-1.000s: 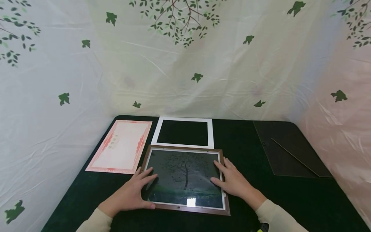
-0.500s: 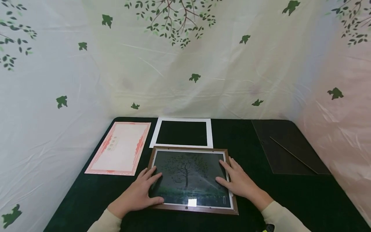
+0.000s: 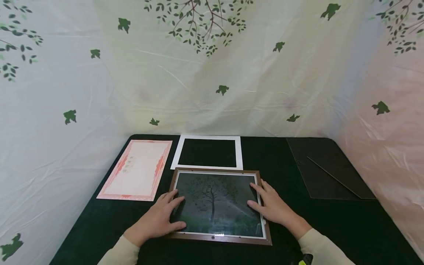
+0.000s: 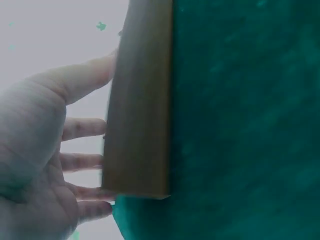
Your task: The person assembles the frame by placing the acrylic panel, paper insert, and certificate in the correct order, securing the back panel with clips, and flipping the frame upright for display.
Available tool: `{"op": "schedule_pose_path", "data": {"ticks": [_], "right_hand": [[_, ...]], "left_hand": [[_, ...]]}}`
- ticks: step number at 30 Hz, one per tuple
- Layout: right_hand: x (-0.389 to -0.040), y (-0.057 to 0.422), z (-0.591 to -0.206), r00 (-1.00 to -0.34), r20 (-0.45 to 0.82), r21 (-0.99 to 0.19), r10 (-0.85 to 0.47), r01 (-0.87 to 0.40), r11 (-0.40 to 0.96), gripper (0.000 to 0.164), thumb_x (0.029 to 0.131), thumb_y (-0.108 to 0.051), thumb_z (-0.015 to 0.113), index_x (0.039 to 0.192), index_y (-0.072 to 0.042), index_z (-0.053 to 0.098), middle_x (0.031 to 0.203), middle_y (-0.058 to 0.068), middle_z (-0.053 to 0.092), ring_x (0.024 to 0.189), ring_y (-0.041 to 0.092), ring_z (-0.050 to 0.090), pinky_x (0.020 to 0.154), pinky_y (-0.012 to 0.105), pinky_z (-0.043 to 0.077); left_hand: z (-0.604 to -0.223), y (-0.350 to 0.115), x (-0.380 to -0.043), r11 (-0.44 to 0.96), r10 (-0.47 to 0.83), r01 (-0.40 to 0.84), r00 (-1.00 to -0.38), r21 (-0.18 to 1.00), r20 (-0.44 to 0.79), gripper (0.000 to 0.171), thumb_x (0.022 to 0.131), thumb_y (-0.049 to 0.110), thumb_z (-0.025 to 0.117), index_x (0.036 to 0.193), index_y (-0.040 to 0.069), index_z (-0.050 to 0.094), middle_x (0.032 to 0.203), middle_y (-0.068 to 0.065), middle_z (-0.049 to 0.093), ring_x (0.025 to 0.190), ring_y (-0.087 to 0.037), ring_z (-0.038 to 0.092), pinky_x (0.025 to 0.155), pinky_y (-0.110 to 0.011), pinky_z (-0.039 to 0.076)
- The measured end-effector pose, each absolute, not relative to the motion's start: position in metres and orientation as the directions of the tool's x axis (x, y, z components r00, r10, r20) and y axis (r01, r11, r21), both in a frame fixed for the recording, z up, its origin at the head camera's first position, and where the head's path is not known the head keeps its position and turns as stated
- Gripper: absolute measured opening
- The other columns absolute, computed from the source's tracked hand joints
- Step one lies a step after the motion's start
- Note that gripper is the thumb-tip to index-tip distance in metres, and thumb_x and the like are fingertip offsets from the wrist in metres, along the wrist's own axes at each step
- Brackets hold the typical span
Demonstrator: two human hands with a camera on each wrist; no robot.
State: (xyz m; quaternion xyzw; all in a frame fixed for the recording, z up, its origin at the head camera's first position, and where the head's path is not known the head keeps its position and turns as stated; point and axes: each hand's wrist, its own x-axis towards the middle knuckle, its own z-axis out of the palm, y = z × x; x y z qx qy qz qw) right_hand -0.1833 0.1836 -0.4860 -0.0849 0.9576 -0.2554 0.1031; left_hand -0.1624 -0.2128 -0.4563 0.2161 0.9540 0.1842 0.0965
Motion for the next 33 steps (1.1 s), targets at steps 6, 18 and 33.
{"op": "schedule_pose_path", "data": {"ticks": [6, 18, 33], "right_hand": [[-0.210, 0.187, -0.473, -0.970, -0.097, -0.543, -0.225, -0.137, 0.828, 0.074, 0.093, -0.054, 0.053, 0.150, -0.013, 0.032, 0.154, 0.027, 0.020, 0.138, 0.049, 0.021, 0.103, 0.068, 0.024], [-0.296, 0.181, -0.461, -0.954, -0.066, -0.525, -0.293, -0.216, 0.823, 0.065, 0.098, -0.044, 0.052, 0.148, -0.005, 0.036, 0.149, 0.020, 0.036, 0.137, 0.039, 0.032, 0.108, 0.056, 0.028], [-0.330, 0.170, -0.472, -0.932, -0.184, -0.472, -0.311, -0.193, 0.860, 0.074, 0.096, -0.048, 0.053, 0.150, -0.002, 0.028, 0.152, 0.021, 0.031, 0.142, 0.039, 0.020, 0.112, 0.053, 0.024]], "left_hand": [[-0.430, -0.223, -0.200, 0.849, 0.419, 0.385, -0.908, 0.362, -0.018, 0.081, 0.083, 0.050, 0.070, 0.148, 0.012, 0.038, 0.150, -0.018, 0.034, 0.128, -0.038, 0.045, 0.098, -0.056, 0.042], [-0.425, -0.225, -0.318, 0.880, 0.402, 0.351, -0.909, 0.319, -0.108, 0.072, 0.096, 0.050, 0.051, 0.152, 0.010, 0.028, 0.148, -0.025, 0.034, 0.136, -0.041, 0.031, 0.106, -0.057, 0.030], [-0.455, -0.214, -0.356, 0.907, 0.386, 0.317, -0.890, 0.279, -0.243, 0.074, 0.096, 0.044, 0.055, 0.152, 0.008, 0.024, 0.098, -0.017, 0.065, 0.108, -0.036, 0.058, 0.097, -0.053, 0.042]]}}
